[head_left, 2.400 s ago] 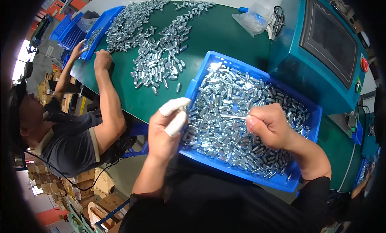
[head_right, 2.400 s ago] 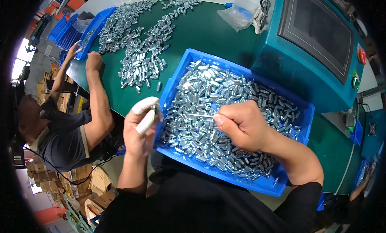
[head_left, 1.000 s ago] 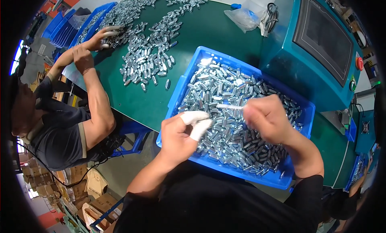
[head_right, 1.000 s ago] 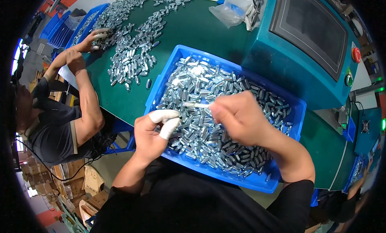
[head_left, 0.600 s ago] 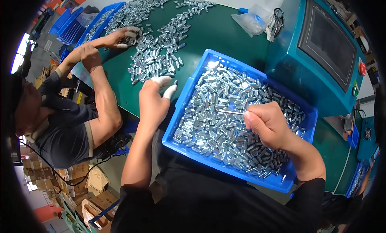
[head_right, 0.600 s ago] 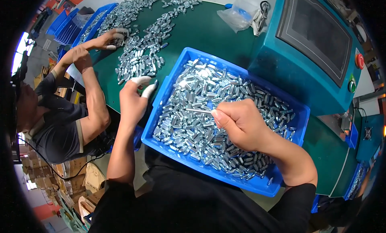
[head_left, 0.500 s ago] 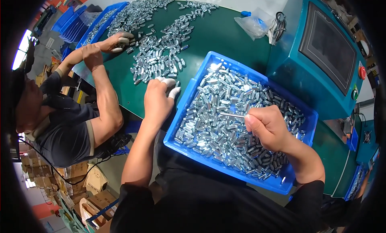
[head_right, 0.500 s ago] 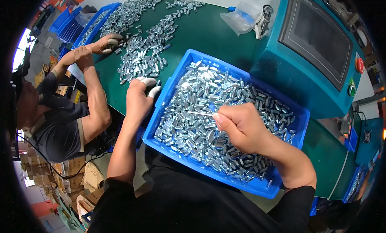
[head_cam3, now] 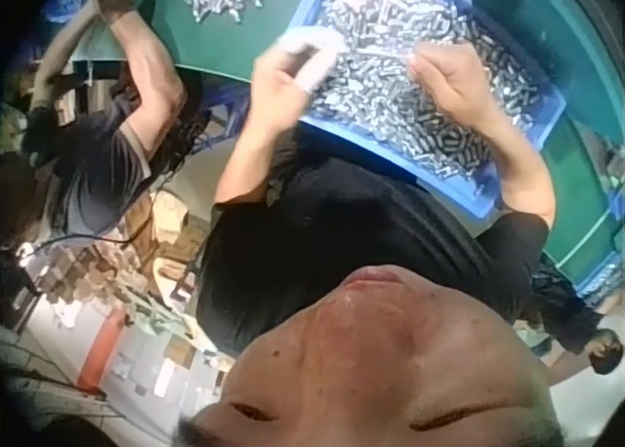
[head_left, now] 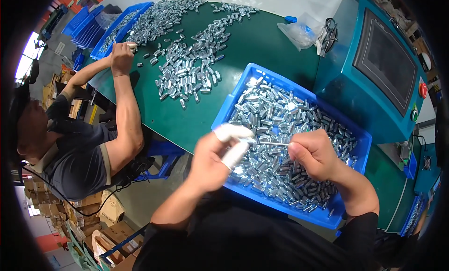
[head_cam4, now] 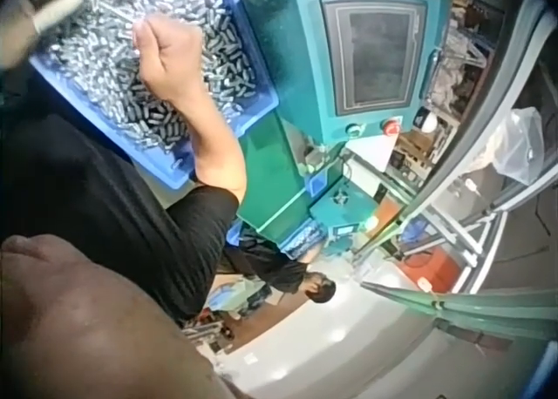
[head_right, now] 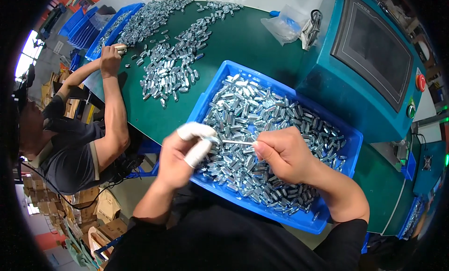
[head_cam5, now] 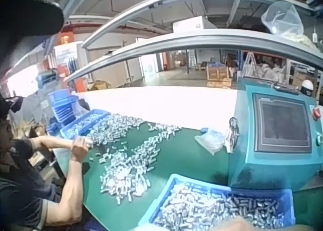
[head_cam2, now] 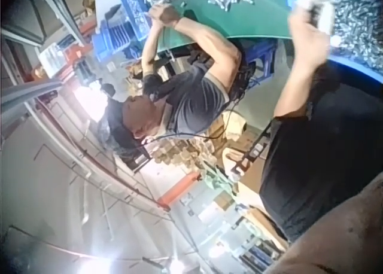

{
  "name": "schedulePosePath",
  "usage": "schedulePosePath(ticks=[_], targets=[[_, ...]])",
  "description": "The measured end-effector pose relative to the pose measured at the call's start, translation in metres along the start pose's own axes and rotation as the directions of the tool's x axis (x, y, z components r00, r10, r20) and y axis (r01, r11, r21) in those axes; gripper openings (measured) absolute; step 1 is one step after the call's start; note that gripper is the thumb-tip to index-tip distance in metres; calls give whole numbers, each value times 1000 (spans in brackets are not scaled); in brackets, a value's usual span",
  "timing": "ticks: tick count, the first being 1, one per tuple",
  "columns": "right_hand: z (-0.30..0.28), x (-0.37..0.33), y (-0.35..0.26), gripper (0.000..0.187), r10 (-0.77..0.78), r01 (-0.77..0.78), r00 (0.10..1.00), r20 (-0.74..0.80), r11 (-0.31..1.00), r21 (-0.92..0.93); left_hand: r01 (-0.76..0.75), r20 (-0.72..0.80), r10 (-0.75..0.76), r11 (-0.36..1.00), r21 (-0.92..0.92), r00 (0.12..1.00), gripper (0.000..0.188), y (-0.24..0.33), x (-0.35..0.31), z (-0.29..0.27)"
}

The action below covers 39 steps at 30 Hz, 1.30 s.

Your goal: Sorting and inspecting small metal components from a blue bin on a factory production floor.

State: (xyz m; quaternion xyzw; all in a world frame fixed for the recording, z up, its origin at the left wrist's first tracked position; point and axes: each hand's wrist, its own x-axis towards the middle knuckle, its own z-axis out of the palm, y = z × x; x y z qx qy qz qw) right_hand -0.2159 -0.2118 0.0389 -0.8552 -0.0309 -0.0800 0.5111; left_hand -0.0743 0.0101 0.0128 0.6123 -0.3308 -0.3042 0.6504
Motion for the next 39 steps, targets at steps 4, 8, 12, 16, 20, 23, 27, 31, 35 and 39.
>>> schedulePosePath(ticks=[4,8,12,16,20,23,27,31,35,39], targets=[[4,1,0,29,66,-66,998,19,998,13,128,-37,-138,973,-194,990,22,-16,-5,17],[6,-1,6,29,19,-17,999,37,999,-44,142,-38,-155,964,-227,987,21,-19,-5,16],[12,-4,8,30,-10,24,996,90,988,-150,46,83,-49,998,36,995,20,-17,-7,21],[22,-4,8,29,-160,168,986,53,955,-246,226,184,-188,951,-212,965,16,-15,-7,19],[38,-8,12,27,-101,111,992,78,985,-135,190,254,-169,980,-64,952,13,-17,-8,14],[30,-10,2,34,151,-194,963,224,963,185,-85,198,62,991,107,978,13,-13,-10,16],[26,-7,1,43,347,-516,846,406,726,454,-198,157,168,959,203,973,13,-11,-11,21],[24,-6,2,41,356,-491,862,360,763,421,-184,145,150,949,257,978,13,-2,-6,24],[14,-4,1,37,114,-167,960,255,966,199,-213,189,161,930,299,969,11,-6,-8,22],[-11,-5,4,40,0,-6,997,82,997,74,55,-33,-53,996,67,998,12,-22,-12,19]])
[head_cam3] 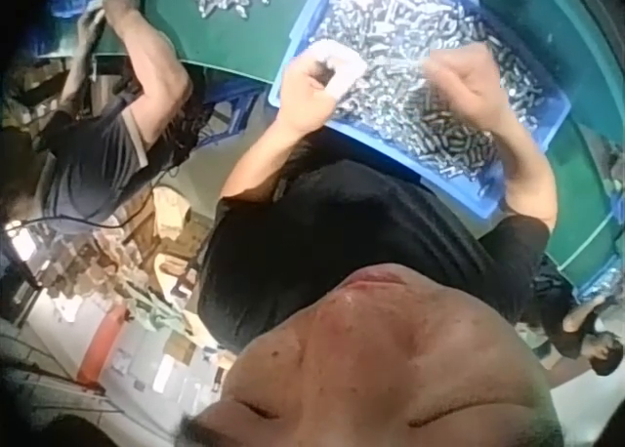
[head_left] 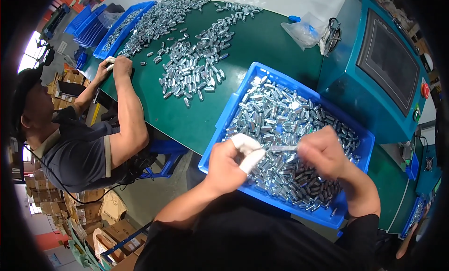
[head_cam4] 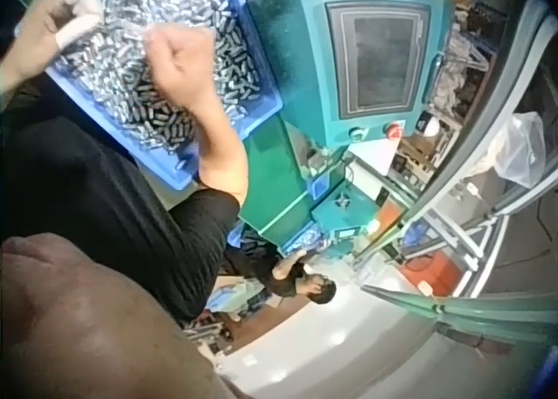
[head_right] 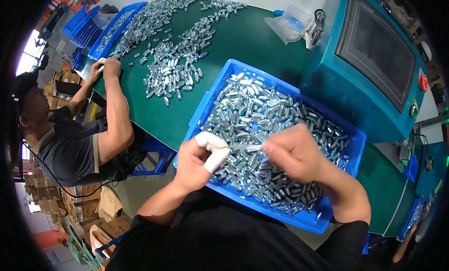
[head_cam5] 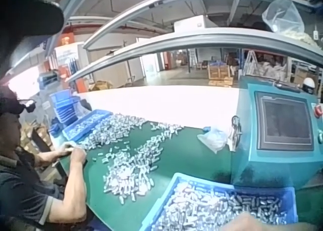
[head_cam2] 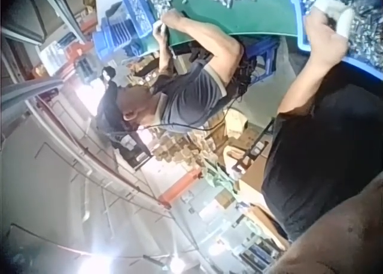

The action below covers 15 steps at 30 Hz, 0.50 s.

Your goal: Sorting and inspecting small metal components from a blue bin on a factory production floor.

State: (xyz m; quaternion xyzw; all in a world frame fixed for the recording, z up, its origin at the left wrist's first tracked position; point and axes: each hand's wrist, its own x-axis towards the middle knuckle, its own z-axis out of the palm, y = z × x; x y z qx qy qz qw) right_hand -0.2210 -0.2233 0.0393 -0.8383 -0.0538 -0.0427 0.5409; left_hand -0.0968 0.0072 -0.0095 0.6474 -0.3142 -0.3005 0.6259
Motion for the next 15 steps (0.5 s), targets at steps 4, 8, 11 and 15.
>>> schedulePosePath(ticks=[4,8,11,15], targets=[[-2,3,-6,44,248,-199,951,-183,947,251,-21,-69,23,999,29,997,26,11,7,6],[5,4,-1,45,185,-148,965,-185,969,198,-286,-140,339,909,304,930,22,14,14,-23],[10,2,3,43,115,-95,976,-185,989,112,47,-475,220,872,488,852,14,10,29,-58],[15,6,3,42,73,-66,984,-160,997,49,309,-523,200,617,724,828,26,-24,58,-114]])
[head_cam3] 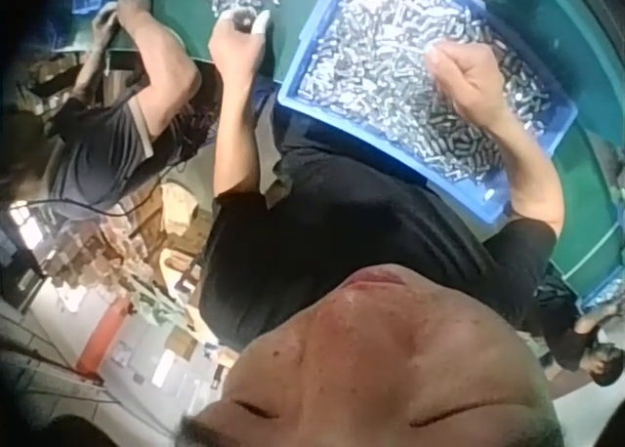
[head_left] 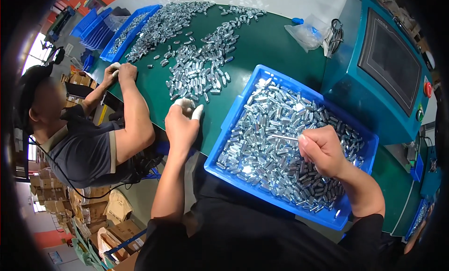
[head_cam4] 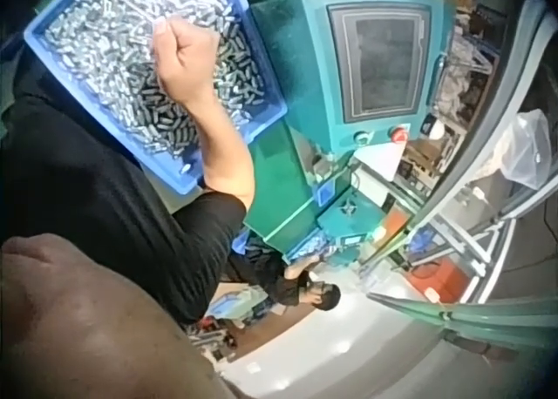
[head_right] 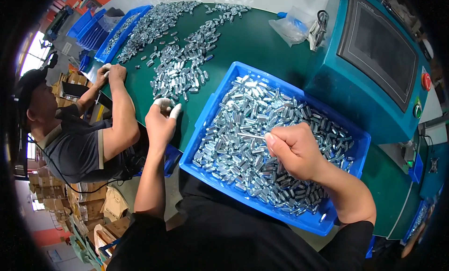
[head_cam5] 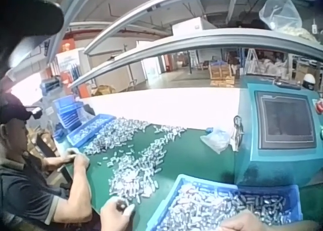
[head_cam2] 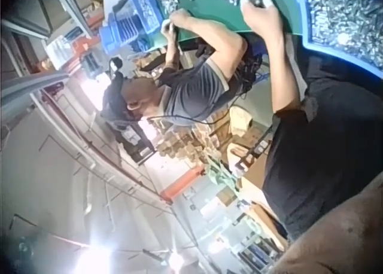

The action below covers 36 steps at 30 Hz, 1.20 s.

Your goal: Sorting and inspecting small metal components from a blue bin on a factory production floor.

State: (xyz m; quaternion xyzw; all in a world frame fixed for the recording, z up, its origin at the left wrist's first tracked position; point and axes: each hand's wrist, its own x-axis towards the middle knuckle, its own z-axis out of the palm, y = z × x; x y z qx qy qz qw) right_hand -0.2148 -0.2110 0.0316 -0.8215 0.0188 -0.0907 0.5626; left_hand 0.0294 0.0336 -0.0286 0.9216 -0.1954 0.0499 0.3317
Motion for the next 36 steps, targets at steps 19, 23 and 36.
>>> schedulePosePath(ticks=[19,23,36], targets=[[1,1,8,37,-105,112,988,114,992,-52,421,532,261,379,-824,806,18,75,-94,-5],[4,-1,5,34,-55,72,986,160,992,-105,411,535,300,388,-825,790,19,72,-96,-2],[26,-6,5,29,-53,66,962,268,997,-40,147,487,478,587,-796,731,17,77,-104,-1]])
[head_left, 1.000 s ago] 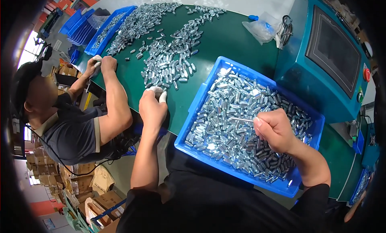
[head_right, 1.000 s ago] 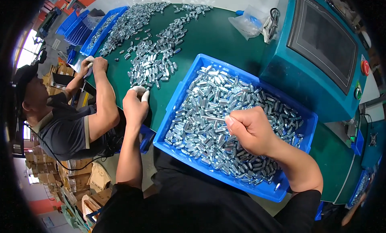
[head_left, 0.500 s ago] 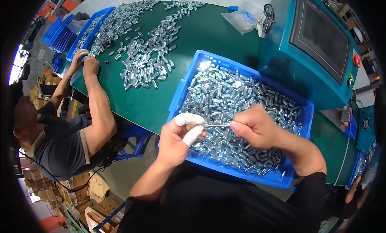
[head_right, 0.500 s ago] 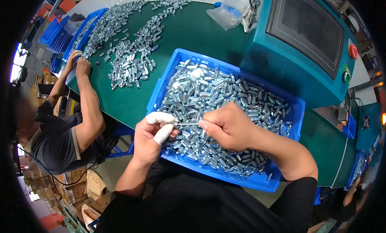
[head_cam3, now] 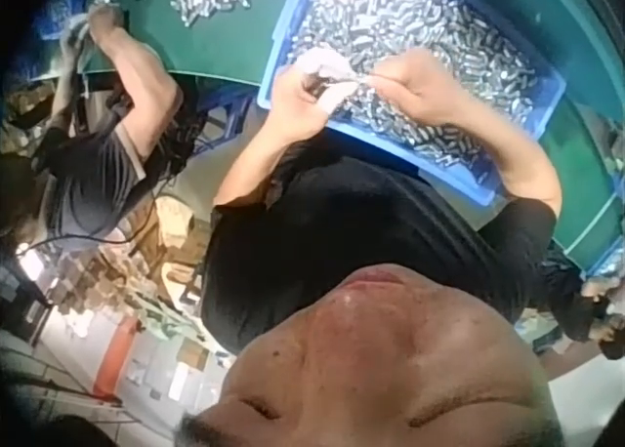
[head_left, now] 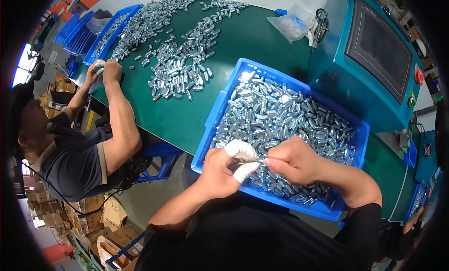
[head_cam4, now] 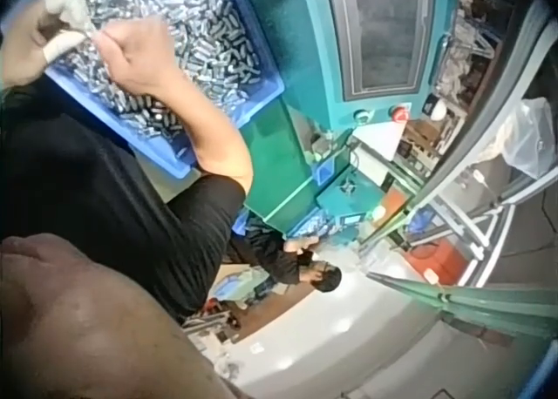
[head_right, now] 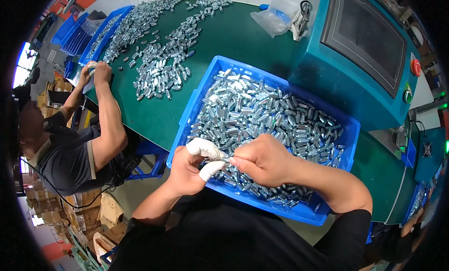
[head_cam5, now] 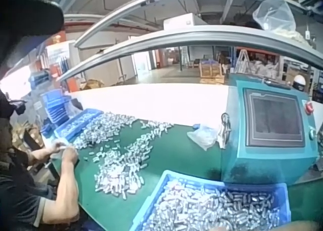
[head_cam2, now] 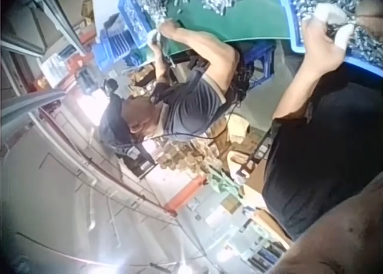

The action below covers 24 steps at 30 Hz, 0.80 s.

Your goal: Sorting and inspecting small metal components from a blue bin on a factory production floor.

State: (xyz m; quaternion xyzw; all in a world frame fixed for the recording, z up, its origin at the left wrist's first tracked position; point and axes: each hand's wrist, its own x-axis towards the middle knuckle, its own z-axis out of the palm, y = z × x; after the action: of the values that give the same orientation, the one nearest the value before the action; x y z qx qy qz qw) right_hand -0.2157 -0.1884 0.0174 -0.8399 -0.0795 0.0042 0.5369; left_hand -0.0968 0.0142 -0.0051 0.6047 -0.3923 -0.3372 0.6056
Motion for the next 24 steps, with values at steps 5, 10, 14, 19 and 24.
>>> schedulePosePath(ticks=[5,10,14,19,24], targets=[[2,-2,-2,33,170,-175,985,43,958,227,-88,-76,98,989,122,992,27,6,-2,7],[-6,-3,-6,35,59,-55,998,35,994,-98,-186,-49,216,920,344,975,15,10,5,8],[-26,-2,-3,36,-70,62,997,-28,970,-235,-179,-148,279,860,478,949,14,13,4,1],[-45,-6,-5,36,22,-43,969,-247,996,-79,-215,-152,443,672,708,884,24,20,21,-33],[-40,-3,-2,38,-34,6,983,-180,989,-151,204,-474,361,581,788,803,18,-22,53,-101]])
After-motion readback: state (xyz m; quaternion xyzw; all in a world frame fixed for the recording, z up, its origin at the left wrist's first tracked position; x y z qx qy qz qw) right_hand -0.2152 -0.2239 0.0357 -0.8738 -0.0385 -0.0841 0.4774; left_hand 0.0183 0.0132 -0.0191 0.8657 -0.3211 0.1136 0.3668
